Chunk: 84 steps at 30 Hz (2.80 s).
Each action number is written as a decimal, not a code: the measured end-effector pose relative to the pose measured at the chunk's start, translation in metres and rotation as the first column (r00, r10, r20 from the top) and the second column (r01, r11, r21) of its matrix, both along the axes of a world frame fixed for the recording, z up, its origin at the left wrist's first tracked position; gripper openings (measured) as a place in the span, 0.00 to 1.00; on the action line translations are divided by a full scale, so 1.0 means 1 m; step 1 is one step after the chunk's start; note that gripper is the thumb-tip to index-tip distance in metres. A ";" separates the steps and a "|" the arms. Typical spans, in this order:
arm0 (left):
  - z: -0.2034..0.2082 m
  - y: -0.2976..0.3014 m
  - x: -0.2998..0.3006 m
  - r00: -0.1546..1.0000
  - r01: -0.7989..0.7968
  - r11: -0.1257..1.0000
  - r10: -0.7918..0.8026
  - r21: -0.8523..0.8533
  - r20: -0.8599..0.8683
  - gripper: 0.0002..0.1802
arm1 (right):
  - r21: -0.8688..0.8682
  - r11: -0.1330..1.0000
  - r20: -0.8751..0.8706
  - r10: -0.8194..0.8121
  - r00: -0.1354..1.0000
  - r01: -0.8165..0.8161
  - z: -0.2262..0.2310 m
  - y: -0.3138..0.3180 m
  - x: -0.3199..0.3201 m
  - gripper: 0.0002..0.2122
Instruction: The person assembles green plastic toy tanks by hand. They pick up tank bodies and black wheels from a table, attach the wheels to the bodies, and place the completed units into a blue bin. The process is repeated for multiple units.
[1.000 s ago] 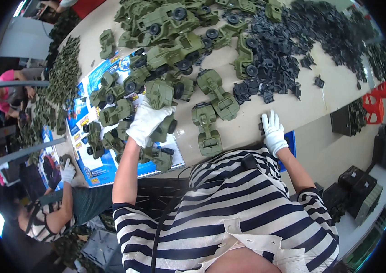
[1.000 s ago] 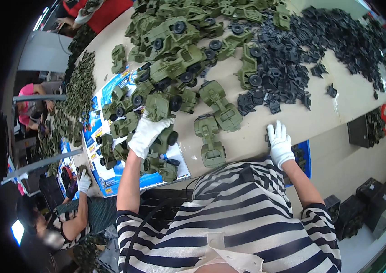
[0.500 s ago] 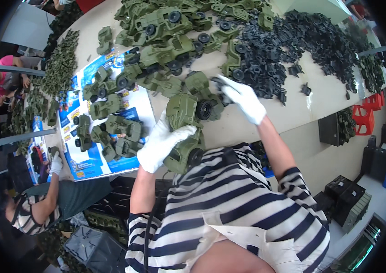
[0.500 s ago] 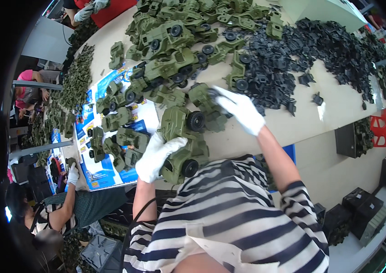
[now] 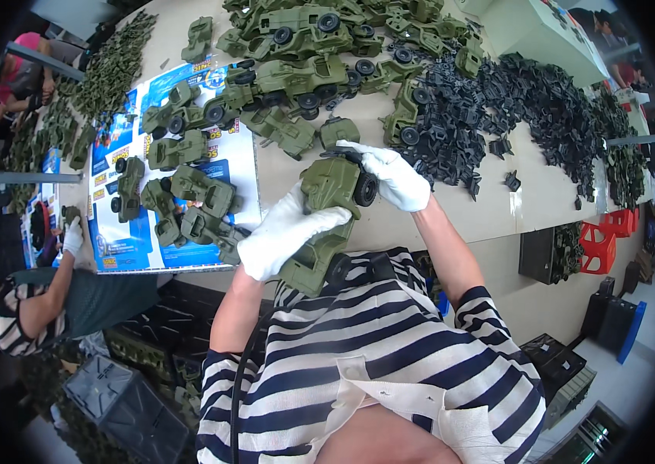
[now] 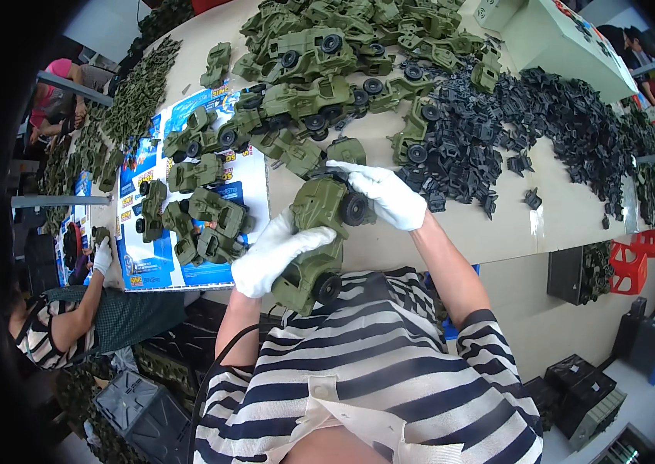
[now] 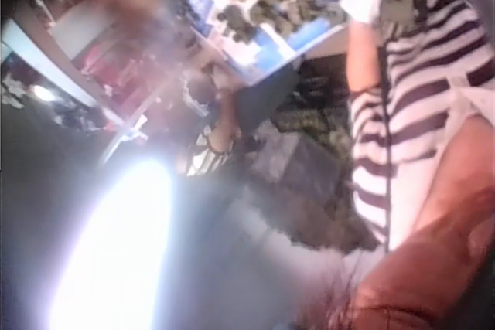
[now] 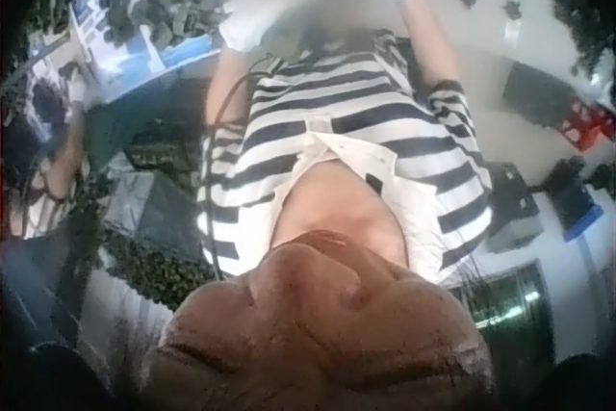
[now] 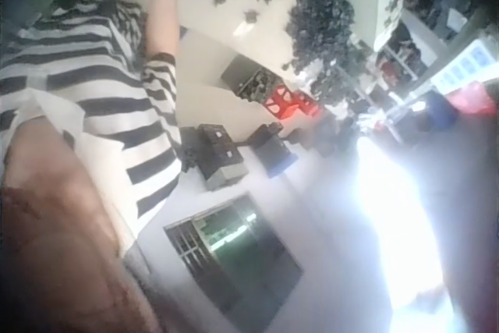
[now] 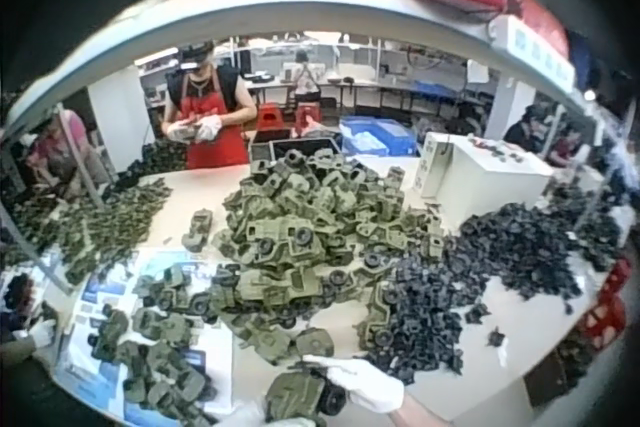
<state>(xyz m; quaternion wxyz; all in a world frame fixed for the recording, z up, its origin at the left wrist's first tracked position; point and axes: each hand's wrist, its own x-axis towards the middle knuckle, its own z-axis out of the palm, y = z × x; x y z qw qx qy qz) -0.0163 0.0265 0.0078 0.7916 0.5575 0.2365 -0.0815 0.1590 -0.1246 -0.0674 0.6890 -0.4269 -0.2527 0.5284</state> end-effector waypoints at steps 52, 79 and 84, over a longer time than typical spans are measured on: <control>-0.132 -0.026 0.023 0.889 -0.432 0.620 0.171 0.655 0.425 0.31 | -0.122 0.758 0.671 -0.412 0.616 0.640 -0.053 0.015 -0.052 0.11; -0.097 0.099 -0.137 0.771 0.537 0.216 0.267 0.816 -0.578 0.30 | -0.254 0.454 0.863 -0.292 0.412 0.854 -0.093 -0.090 -0.017 0.11; -0.132 0.111 -0.127 0.863 0.276 -0.204 -0.378 0.939 -0.336 0.48 | -0.318 0.378 0.878 -0.229 0.421 0.870 -0.102 -0.104 -0.014 0.13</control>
